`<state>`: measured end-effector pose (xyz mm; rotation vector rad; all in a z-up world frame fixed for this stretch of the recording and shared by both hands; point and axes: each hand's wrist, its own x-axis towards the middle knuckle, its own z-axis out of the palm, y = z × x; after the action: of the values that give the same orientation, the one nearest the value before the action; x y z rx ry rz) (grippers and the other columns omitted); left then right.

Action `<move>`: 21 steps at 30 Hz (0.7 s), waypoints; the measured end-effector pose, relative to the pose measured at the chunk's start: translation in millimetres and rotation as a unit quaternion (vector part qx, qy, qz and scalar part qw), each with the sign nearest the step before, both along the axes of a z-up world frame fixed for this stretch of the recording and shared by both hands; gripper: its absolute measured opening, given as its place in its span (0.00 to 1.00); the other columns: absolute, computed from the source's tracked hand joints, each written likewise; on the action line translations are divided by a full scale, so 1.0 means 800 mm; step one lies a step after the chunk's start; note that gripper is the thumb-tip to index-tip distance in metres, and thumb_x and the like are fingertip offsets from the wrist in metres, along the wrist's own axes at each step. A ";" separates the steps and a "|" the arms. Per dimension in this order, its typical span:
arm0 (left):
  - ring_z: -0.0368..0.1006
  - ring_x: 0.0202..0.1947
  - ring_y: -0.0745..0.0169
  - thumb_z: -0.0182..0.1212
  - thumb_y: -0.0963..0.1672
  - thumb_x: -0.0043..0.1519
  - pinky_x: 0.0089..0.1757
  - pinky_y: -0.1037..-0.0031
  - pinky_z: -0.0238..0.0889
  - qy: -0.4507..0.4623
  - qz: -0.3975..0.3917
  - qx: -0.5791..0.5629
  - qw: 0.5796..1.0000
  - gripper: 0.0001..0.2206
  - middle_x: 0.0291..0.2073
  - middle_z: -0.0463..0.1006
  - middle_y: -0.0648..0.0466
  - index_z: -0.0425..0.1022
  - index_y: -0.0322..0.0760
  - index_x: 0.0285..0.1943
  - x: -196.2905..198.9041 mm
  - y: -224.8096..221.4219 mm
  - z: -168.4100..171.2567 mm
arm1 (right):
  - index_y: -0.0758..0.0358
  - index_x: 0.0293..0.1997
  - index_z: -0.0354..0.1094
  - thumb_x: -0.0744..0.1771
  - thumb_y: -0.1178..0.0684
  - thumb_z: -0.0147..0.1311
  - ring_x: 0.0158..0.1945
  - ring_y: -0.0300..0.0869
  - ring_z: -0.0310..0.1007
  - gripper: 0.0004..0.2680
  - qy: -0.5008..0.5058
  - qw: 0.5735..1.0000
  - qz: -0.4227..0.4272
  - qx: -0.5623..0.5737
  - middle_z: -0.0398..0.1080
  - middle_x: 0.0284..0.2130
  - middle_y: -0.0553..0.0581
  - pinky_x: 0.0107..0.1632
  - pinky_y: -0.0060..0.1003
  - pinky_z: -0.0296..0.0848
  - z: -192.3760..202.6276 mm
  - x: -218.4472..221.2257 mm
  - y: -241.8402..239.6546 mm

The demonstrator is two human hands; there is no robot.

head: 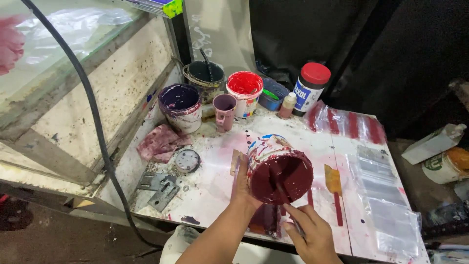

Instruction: Mixing red ink in a container and pouring it into a tray for printing preparation.

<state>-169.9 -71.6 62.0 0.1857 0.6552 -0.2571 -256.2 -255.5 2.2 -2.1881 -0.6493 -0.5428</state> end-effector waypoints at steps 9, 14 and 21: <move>0.74 0.51 0.40 0.68 0.56 0.47 0.49 0.49 0.69 -0.027 0.004 0.019 0.999 0.33 0.51 0.80 0.42 0.77 0.41 0.61 -0.007 0.002 0.017 | 0.64 0.45 0.76 0.66 0.51 0.54 0.21 0.38 0.63 0.09 -0.048 0.989 -0.070 0.121 0.70 0.25 0.56 0.26 0.28 0.60 0.026 -0.022 -0.003; 0.76 0.46 0.42 0.70 0.52 0.47 0.45 0.52 0.71 -0.009 0.014 0.029 0.999 0.30 0.48 0.81 0.42 0.77 0.40 0.60 -0.010 0.002 0.015 | 0.60 0.49 0.76 0.67 0.53 0.55 0.23 0.36 0.66 0.09 -0.042 0.998 -0.044 0.021 0.70 0.27 0.50 0.28 0.30 0.66 0.013 0.006 -0.011; 0.73 0.51 0.40 0.65 0.58 0.46 0.51 0.48 0.68 -0.043 -0.037 0.016 0.998 0.33 0.52 0.79 0.43 0.77 0.41 0.59 -0.006 0.000 0.000 | 0.62 0.48 0.75 0.67 0.52 0.54 0.25 0.39 0.67 0.09 -0.104 0.990 -0.095 -0.023 0.71 0.30 0.53 0.29 0.33 0.67 0.011 0.011 -0.012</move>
<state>-174.7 -71.2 61.9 0.2510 0.5680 -0.3090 -247.4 -265.1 11.3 -2.2686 -0.5696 -0.8728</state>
